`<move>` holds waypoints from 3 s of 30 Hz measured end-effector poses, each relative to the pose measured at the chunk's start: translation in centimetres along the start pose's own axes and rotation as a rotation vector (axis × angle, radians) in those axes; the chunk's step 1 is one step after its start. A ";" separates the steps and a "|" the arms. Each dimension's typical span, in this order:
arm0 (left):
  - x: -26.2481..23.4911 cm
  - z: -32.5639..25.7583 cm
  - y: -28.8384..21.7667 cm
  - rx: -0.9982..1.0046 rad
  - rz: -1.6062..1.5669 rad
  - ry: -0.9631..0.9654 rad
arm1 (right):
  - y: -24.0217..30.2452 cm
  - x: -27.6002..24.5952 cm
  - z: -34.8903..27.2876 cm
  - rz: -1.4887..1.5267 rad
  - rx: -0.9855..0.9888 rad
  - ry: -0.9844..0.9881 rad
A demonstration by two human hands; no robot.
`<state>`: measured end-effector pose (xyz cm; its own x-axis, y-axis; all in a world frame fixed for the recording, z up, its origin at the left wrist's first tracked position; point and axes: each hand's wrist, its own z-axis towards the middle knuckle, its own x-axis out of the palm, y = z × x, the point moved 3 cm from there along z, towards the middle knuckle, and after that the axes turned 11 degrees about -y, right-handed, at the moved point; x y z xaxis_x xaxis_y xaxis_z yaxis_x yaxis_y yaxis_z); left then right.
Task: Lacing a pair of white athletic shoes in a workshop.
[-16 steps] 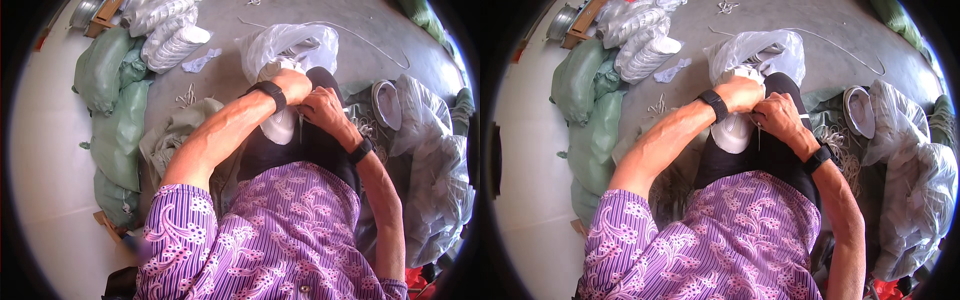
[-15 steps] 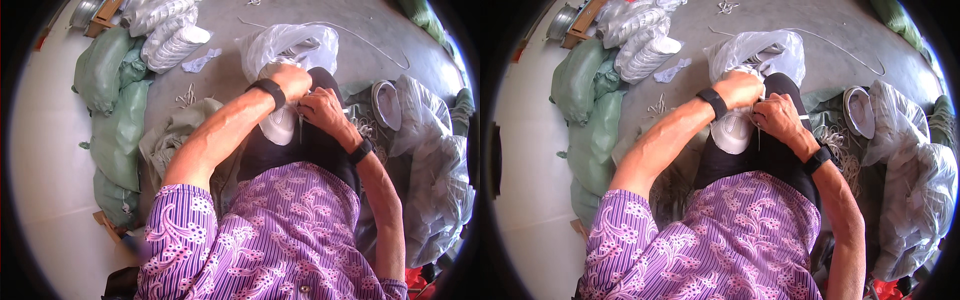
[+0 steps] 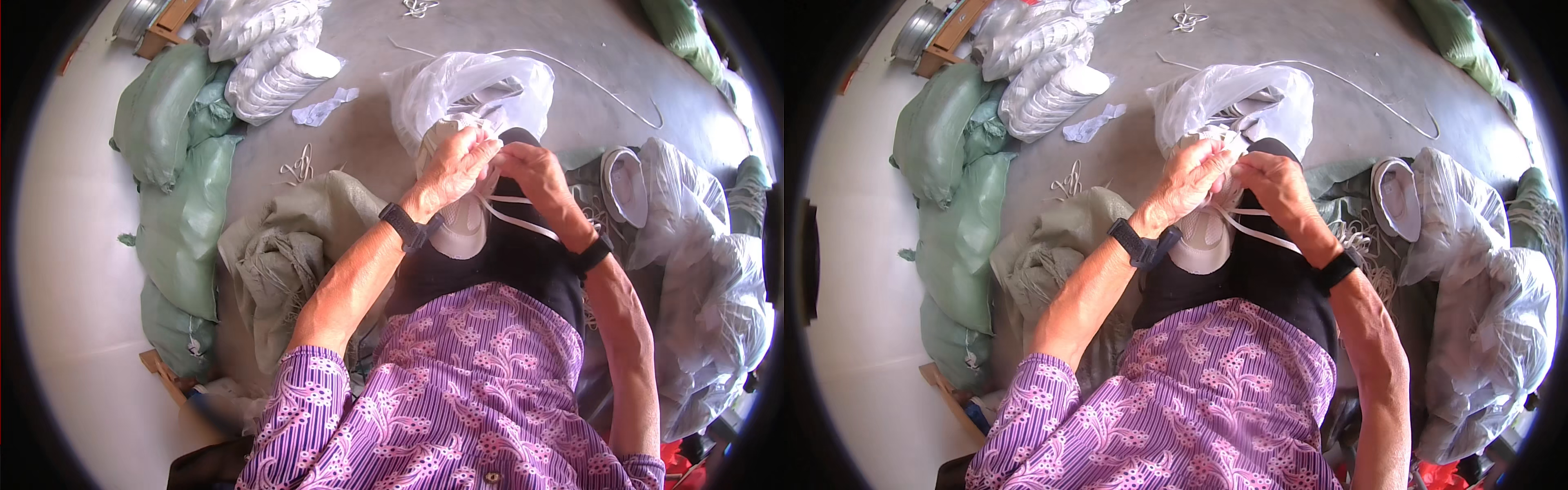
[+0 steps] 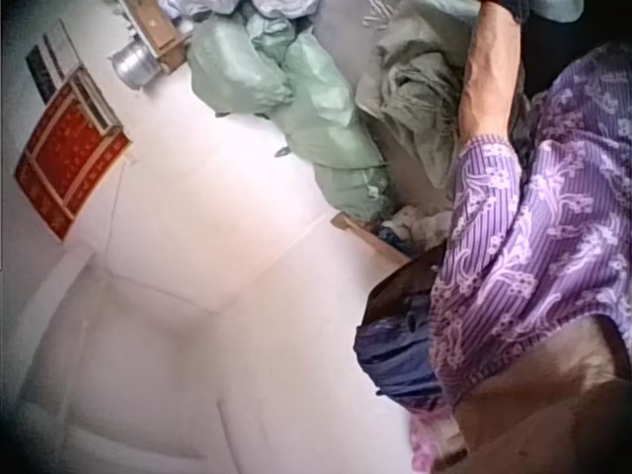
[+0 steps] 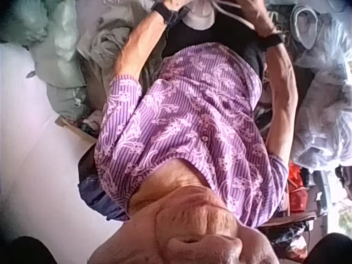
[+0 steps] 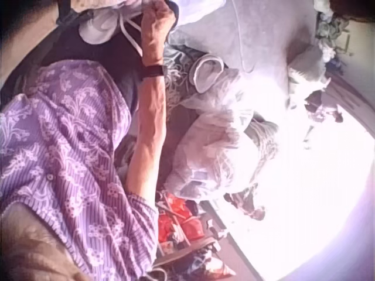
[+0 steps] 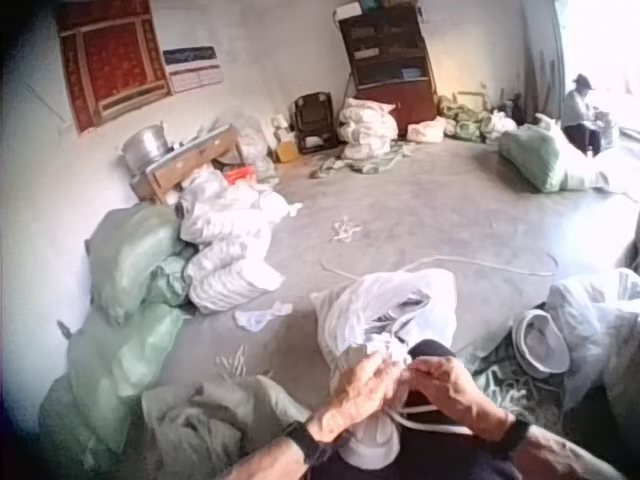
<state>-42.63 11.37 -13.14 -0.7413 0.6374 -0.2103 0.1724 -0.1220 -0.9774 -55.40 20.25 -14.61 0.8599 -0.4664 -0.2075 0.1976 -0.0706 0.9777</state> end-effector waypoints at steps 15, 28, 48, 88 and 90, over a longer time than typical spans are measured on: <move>-0.1 0.0 0.1 0.009 -0.062 0.075 | 2.6 -0.2 1.8 0.198 0.130 0.038; 0.0 -0.1 -0.2 0.010 -0.162 0.115 | 0.5 1.1 1.7 0.742 0.450 0.184; -4.7 -8.5 4.1 0.290 0.467 -0.350 | 5.9 -22.9 8.5 -1.147 -0.343 0.290; -4.6 -5.2 1.8 0.304 0.197 -0.169 | 1.5 -1.5 0.6 -0.484 -0.260 0.250; -5.4 -5.6 2.4 0.100 -0.028 -0.208 | 1.3 -1.9 0.4 -0.470 -0.243 0.228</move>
<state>-34.64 11.90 -14.24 -0.8643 0.4724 -0.1727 0.0925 -0.1882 -0.9778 -56.97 20.69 -12.93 0.7279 -0.2304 -0.6458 0.6624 -0.0068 0.7491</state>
